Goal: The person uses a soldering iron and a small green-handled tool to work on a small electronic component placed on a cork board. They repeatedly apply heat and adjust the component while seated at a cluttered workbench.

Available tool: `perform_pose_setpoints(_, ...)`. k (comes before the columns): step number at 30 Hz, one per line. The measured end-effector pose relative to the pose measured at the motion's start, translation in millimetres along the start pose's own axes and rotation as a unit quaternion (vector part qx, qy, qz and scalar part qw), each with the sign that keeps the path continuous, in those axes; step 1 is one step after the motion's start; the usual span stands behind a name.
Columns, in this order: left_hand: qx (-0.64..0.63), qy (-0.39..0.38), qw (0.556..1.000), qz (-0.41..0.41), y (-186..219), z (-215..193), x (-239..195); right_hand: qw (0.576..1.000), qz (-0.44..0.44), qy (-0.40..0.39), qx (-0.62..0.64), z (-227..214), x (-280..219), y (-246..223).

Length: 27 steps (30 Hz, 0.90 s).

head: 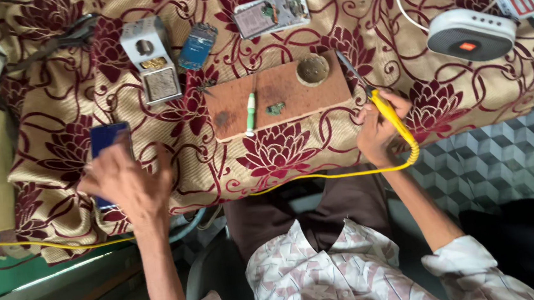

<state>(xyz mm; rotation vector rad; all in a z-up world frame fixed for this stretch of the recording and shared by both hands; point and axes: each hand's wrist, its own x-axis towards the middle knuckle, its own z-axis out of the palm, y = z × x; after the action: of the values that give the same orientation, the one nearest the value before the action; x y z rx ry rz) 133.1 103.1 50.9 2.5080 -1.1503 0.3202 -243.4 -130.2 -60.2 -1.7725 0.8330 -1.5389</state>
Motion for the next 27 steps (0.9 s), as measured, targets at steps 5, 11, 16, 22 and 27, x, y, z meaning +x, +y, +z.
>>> perform_pose_setpoints(5,-0.004,-0.102,0.965,0.241,91,1,-18,0.987,-0.128,-0.033,-0.088,1,5,-5)
perform_pose_setpoints(11,0.084,-0.033,0.940,0.328,117,24,-22,0.990,-0.112,-0.031,-0.081,2,1,-3)
perform_pose_setpoints(16,0.025,-0.014,0.932,0.360,97,31,-23,0.992,-0.103,-0.029,-0.067,-1,0,2)
perform_pose_setpoints(22,-0.159,0.072,0.943,0.283,100,27,-15,0.993,-0.103,-0.038,-0.040,-1,0,4)
perform_pose_setpoints(27,-0.393,0.113,0.902,0.134,125,33,-21,0.997,-0.050,-0.018,0.051,6,-6,3)
